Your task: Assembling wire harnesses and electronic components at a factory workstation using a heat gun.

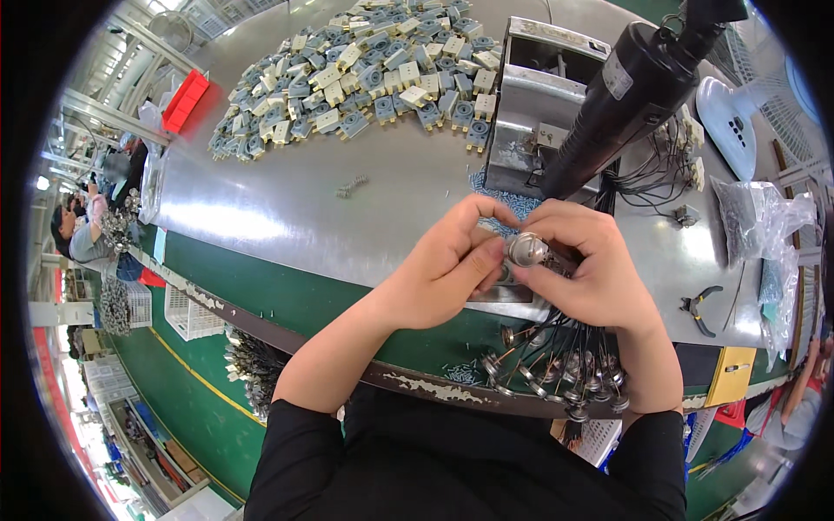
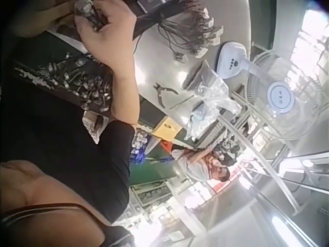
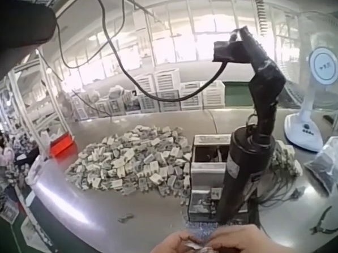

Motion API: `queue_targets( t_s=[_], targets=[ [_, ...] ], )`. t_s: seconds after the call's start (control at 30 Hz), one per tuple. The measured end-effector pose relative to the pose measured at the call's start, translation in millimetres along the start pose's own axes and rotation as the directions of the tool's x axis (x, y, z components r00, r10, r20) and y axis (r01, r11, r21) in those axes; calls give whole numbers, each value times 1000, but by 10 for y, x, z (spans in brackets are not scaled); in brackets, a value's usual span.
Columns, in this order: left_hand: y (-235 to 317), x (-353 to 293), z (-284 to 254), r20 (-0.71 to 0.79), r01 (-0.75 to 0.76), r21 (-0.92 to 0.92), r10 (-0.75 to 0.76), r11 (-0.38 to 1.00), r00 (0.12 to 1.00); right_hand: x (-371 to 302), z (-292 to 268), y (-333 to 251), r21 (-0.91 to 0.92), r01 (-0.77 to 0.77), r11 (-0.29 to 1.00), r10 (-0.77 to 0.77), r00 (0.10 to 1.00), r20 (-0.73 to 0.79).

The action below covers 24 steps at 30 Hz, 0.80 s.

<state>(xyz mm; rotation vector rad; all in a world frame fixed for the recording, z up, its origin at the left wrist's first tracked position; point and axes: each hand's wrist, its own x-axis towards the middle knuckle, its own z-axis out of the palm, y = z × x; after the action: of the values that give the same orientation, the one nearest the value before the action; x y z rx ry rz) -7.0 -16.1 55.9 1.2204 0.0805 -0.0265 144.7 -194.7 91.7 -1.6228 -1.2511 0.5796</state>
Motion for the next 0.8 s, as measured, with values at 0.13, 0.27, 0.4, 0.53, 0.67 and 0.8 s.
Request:
queue_targets(
  t_s=[0.13, 0.27, 0.4, 0.53, 0.67, 0.8],
  targets=[
    [-110, -29, -217, -17, -223, 398, 250, 890, 968, 20, 51, -13, -151, -21, 988, 19, 1000, -11],
    [-176, 39, -347, -199, -369, 300, 436, 880, 878, 11, 167, 120, -434, 42, 900, -54, 998, -16],
    [-233, 28, -524, -245, -352, 135, 376, 926, 894, 32, 228, 145, -474, -25, 880, 25, 1000, -6],
    [-175, -11, -495, -302, -242, 107, 263, 964, 916, 46, 246, 178, -430, 1, 903, -9, 1000, -18],
    [-286, -26, -573, -194, -273, -92, 251, 958, 948, 59, 92, 179, -127, 107, 986, -104, 994, 33],
    [-351, -27, -499, -169, -284, -38, 274, 958, 947, 85, -205, 338, 177, 216, 960, -228, 972, 50]
  ],
)
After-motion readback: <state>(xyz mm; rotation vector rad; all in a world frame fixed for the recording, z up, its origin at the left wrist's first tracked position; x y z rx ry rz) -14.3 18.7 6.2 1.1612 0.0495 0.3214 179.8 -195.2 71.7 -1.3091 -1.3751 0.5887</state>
